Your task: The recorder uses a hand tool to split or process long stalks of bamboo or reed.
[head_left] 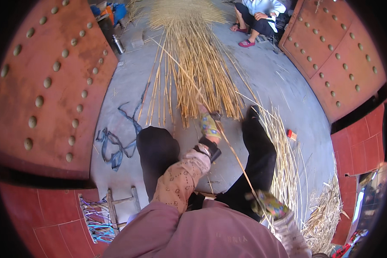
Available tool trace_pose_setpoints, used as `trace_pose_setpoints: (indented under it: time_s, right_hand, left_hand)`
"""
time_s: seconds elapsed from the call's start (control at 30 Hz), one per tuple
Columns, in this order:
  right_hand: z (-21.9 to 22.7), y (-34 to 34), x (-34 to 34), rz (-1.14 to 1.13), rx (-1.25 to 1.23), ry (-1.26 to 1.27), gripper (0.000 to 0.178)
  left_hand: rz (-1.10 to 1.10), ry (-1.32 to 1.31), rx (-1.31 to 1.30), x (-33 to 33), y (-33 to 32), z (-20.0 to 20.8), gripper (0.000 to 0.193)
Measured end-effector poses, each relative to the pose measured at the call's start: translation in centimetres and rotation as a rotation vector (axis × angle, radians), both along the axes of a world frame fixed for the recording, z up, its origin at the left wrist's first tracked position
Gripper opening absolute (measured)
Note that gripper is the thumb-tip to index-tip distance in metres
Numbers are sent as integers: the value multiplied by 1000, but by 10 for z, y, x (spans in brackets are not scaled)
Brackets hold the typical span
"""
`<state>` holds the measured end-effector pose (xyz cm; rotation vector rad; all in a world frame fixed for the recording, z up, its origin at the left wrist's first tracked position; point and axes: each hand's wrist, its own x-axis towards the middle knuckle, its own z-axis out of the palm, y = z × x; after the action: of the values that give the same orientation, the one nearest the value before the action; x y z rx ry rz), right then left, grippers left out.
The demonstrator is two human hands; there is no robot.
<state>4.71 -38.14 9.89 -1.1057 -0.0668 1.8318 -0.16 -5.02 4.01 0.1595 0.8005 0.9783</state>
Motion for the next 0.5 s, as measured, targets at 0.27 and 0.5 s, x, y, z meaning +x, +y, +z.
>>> trace_pose_setpoints:
  time_s: [0.27,0.5]
  right_hand:
    - [-45,121,14,-93,169,-57,22]
    - [3,-36,-10,84,-198,-74,22]
  left_hand:
    - [-163,-72,17,20,-17,-38,42]
    - [28,15,17,2,42,-29,46]
